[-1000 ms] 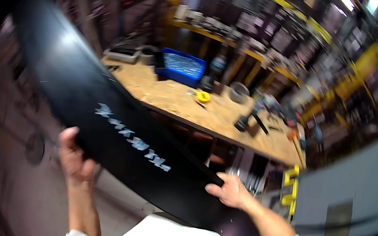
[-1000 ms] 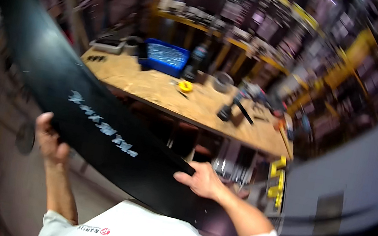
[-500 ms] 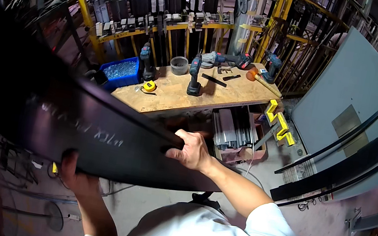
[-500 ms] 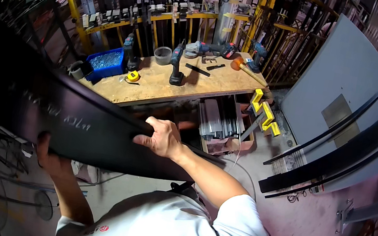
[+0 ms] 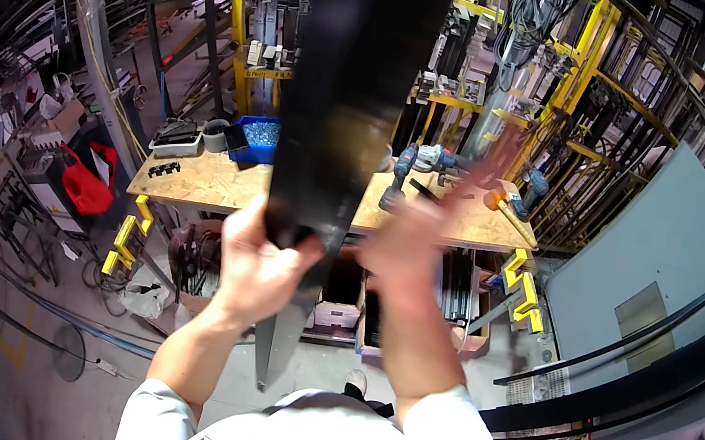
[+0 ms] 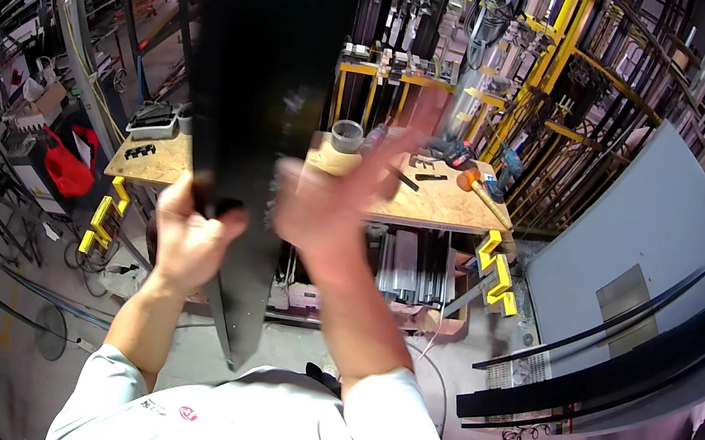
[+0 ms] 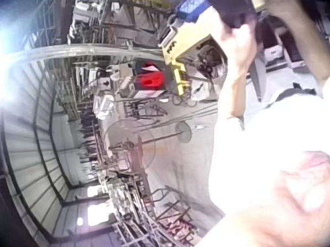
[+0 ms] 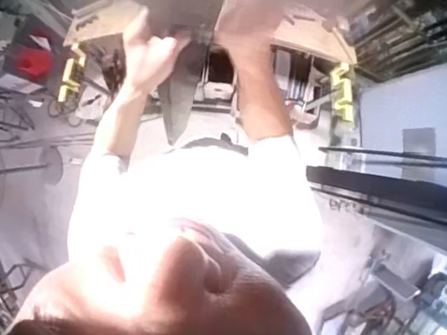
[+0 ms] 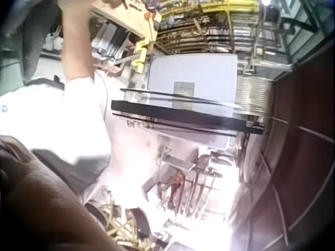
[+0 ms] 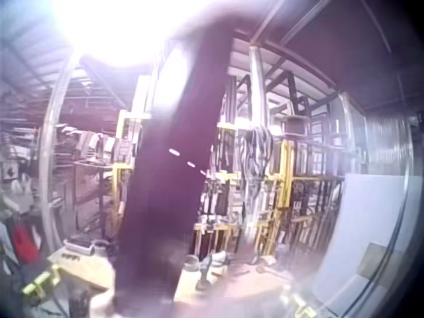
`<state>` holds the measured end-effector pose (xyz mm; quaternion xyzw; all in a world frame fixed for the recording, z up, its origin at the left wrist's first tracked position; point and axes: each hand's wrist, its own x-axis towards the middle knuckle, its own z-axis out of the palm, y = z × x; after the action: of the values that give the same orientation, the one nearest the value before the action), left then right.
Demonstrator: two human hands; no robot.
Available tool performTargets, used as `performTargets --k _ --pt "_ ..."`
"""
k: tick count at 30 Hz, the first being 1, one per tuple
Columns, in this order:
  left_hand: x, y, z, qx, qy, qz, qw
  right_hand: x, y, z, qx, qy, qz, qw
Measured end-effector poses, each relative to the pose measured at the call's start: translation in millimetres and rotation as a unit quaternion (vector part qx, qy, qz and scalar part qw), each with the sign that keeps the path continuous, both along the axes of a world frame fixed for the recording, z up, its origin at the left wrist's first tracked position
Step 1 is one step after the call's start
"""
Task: The person uses a drill to secure screws into a black metal rail on a workbench, then picks up an angle grinder and grinds the surface of a metal beam, producing sparks.
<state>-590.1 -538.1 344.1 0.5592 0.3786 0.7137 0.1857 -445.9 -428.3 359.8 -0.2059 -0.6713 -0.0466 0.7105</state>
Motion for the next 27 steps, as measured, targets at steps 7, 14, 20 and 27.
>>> performTargets --k 7,14,20,27 --pt "28 12 -21 -0.18 0.1 -0.123 0.971 28 14 -42 -0.283 0.339 0.308 0.843" --pt "62 55 -33 -0.236 0.316 -0.11 0.913 61 59 -120 -0.339 0.542 0.502 0.582" --pt "89 104 -29 -0.264 0.416 -0.138 0.859 93 112 -199 -0.319 0.541 0.56 0.54" --pt "121 169 -13 -0.269 0.579 -0.116 0.761 105 158 -214 -0.399 0.622 0.5 0.452"
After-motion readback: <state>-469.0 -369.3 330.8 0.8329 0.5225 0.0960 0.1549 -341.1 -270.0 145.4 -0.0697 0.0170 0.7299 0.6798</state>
